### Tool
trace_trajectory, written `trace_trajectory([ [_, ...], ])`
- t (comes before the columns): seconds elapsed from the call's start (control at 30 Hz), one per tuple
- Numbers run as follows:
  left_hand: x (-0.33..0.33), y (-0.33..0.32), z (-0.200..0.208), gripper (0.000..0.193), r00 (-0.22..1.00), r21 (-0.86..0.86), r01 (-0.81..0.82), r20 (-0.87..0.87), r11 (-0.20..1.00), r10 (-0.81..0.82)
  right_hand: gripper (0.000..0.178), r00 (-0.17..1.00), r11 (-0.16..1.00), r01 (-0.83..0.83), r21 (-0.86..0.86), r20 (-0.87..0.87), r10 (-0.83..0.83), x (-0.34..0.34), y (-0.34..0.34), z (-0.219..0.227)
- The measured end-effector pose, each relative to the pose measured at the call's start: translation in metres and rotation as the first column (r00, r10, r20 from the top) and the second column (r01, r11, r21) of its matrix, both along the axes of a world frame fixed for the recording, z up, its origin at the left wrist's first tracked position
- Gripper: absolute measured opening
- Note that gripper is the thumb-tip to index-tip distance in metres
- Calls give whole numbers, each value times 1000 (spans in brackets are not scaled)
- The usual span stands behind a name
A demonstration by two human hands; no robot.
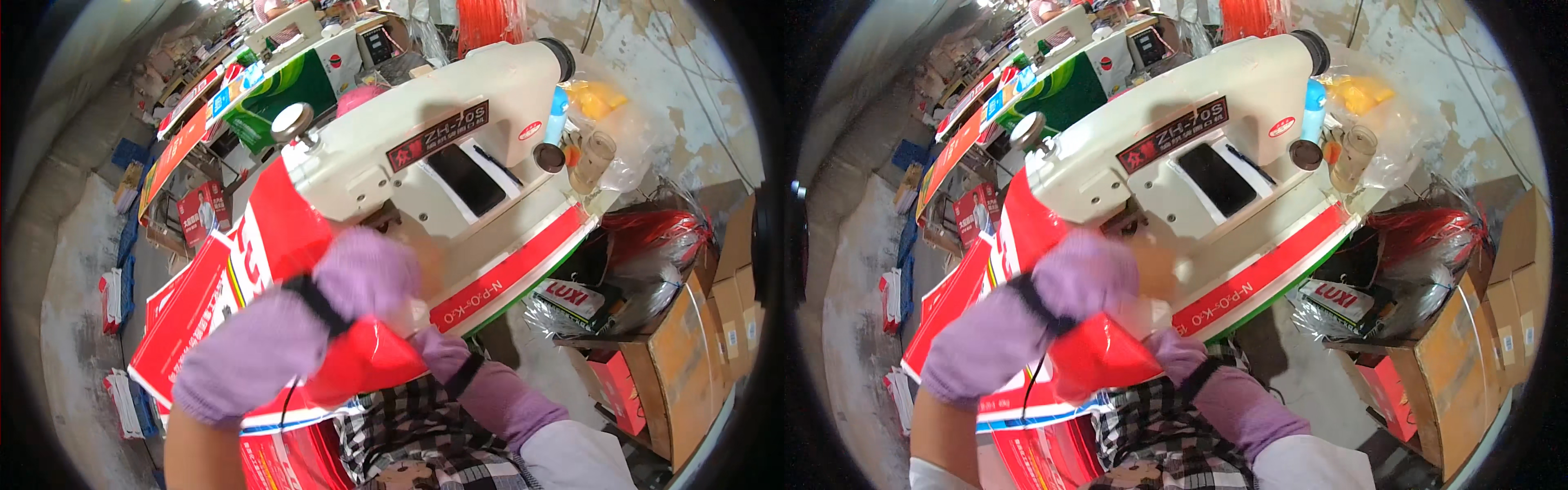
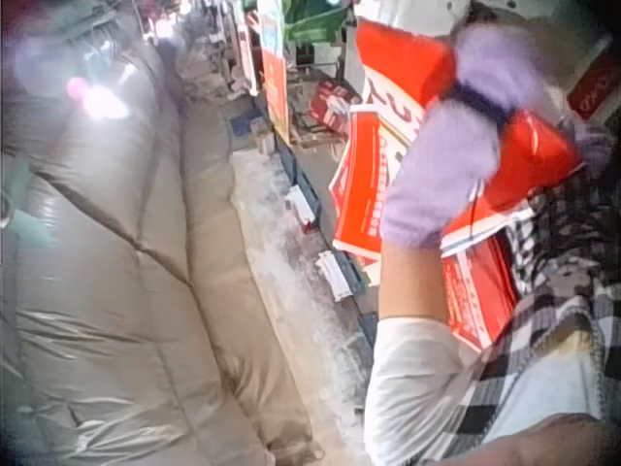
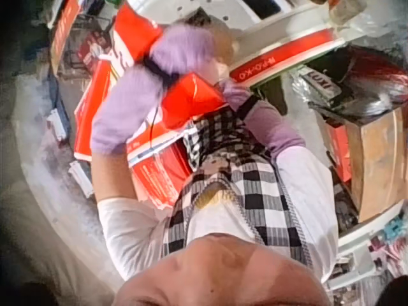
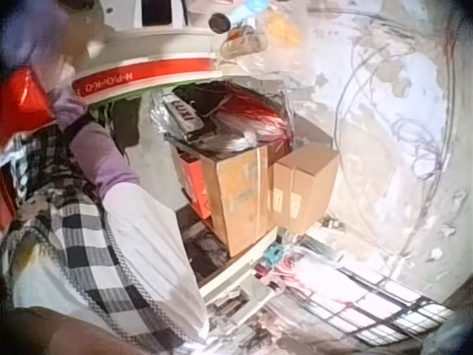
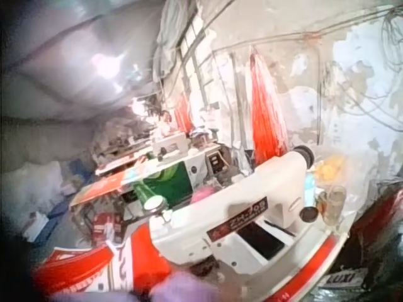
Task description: Sewing and folding large printed plastic fertilizer bags at an industrial sewing workstation.
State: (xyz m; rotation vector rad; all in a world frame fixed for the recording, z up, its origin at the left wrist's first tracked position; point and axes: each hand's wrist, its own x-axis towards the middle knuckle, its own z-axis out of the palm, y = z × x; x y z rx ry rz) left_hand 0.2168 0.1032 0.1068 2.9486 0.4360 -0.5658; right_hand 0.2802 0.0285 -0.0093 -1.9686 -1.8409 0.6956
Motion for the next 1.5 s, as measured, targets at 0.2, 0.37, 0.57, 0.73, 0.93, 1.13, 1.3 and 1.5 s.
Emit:
trace_trajectory([
  [0.2, -97, -35, 4, 46, 983, -348, -168, 10, 922, 183, 56, 819, 997, 48, -64, -568, -75, 20, -90, 42],
  [0.37, -101, -64, 17, 54, 785, -515, -566, -99, 644, 611, 58, 522, 994, 69, -89, -846, -112, 19, -100, 35],
  [0.57, -101, -69, -12, 33, 857, -353, -400, -471, 846, 209, 51, 753, 1000, 3, 7, -658, 3, 18, -107, 61],
  [0.73, -90, -80, 15, 20, 992, -343, -118, -74, 932, 98, 39, 620, 1000, -13, 8, -785, 15, 37, -100, 54],
  [0.93, -40, -138, 36, 17, 921, -148, -387, -103, 910, 375, 59, 969, 982, 47, -182, -230, -89, 20, -20, 90],
  [1.13, -102, -62, 52, 12, 814, -285, 304, 573, 909, -92, 83, 977, 998, 0, -55, 214, 12, -19, -48, 47],
  [1.3, -75, -18, 161, 25, 844, 217, 79, -534, 973, 50, 69, 974, 1000, -9, 10, 228, 6, -9, -5, 56],
  [1.5, -57, -140, 62, 28, 984, -110, 79, 167, 991, -60, 63, 981, 998, 54, 29, 183, -58, 8, 4, 36],
])
